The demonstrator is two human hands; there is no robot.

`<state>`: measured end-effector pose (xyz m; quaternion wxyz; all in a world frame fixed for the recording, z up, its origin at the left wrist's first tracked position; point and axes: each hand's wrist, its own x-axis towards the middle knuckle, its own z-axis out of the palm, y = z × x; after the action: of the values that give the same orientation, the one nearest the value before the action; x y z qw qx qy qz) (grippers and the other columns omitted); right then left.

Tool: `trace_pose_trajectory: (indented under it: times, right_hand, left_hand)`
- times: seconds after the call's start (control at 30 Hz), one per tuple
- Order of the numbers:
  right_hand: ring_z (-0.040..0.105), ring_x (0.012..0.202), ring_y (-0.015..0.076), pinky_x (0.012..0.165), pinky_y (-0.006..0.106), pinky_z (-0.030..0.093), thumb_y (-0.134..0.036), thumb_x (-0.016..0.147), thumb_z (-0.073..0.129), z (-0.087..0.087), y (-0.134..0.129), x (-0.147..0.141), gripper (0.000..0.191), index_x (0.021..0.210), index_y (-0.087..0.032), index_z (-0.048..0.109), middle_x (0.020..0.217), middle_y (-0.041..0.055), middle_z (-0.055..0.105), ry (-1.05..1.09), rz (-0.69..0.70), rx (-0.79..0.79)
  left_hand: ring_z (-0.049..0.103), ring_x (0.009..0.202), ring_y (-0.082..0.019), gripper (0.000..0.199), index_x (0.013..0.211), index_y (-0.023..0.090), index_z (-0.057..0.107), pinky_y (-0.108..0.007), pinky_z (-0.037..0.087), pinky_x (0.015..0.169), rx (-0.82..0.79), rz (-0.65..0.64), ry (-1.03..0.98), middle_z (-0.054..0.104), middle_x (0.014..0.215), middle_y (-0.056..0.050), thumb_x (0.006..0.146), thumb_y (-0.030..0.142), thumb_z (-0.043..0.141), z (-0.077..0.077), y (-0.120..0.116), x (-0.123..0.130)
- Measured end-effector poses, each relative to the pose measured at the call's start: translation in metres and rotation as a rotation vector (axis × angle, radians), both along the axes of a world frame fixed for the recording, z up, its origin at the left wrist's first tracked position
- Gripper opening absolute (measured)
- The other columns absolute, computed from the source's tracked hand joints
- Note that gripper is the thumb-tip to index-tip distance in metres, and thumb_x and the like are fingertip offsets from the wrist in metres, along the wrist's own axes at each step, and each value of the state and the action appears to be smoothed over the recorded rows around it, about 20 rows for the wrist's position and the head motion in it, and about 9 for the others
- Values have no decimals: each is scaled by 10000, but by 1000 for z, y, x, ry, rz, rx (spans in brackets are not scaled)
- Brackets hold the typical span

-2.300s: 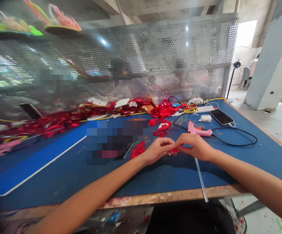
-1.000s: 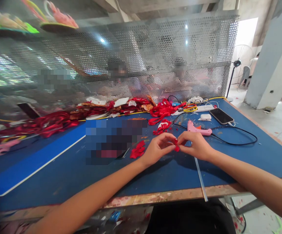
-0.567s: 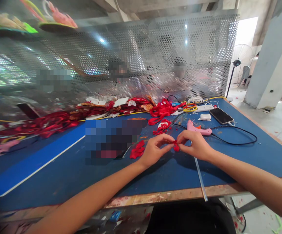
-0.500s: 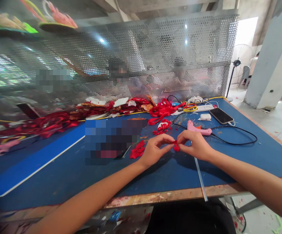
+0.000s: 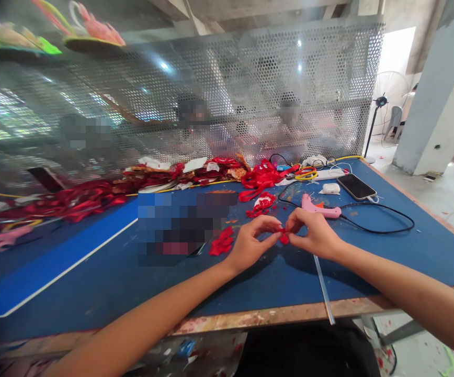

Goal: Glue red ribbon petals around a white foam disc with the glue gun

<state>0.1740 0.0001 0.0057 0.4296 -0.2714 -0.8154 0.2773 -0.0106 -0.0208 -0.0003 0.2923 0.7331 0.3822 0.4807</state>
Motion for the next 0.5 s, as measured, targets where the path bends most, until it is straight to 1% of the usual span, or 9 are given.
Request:
trace_pose_trajectory:
  times: [0.1, 0.17, 0.23, 0.27, 0.33, 0.5]
  right_hand:
    - [577, 636, 124, 592, 258, 485, -149, 710, 552, 0, 0, 0, 91, 758, -199, 493, 703, -13, 607, -27, -2, 38]
    - [573, 620, 120, 574, 244, 472, -130, 711, 549, 0, 0, 0, 101, 757, -199, 492, 697, -15, 607, -61, -6, 84]
    - [571, 602, 119, 555, 233, 456, -107, 703, 549, -1, 0, 0, 123, 753, -201, 488, 683, -19, 605, -109, -20, 137]
    - [571, 598, 120, 549, 229, 448, -95, 697, 551, -2, 0, -1, 137, 752, -203, 486, 679, -21, 606, -137, -29, 164]
    - [576, 603, 128, 548, 227, 433, -72, 682, 548, -4, 1, -1, 168, 755, -208, 483, 683, -20, 609, -197, -53, 217]
    - [586, 636, 152, 571, 239, 418, -48, 679, 526, -11, 1, -2, 186, 756, -212, 481, 710, 8, 620, -300, -96, 310]
  left_hand:
    - [651, 739, -137, 194, 935, 193, 565, -262, 517, 707, 6, 8, 55, 684, 803, -12, 748, 207, 614, 0, -1, -1]
    - [651, 740, -136, 240, 972, 201, 530, -216, 493, 609, 4, 6, 103, 683, 807, -8, 746, 204, 609, 1, -2, -2]
    - [647, 721, -130, 268, 997, 210, 499, -172, 433, 499, -1, 7, 149, 681, 812, -4, 749, 204, 600, 1, -3, -2]
    - [644, 707, -126, 275, 1003, 215, 487, -163, 411, 473, -2, 10, 169, 680, 812, 0, 751, 202, 595, 1, -3, -2]
    - [639, 688, -119, 280, 1004, 222, 473, -166, 415, 482, 0, 17, 196, 678, 805, 11, 750, 194, 588, 1, -3, -1]
    - [644, 721, -132, 288, 996, 227, 462, -214, 474, 592, 30, 12, 254, 677, 800, 17, 738, 170, 576, -2, 0, -2]
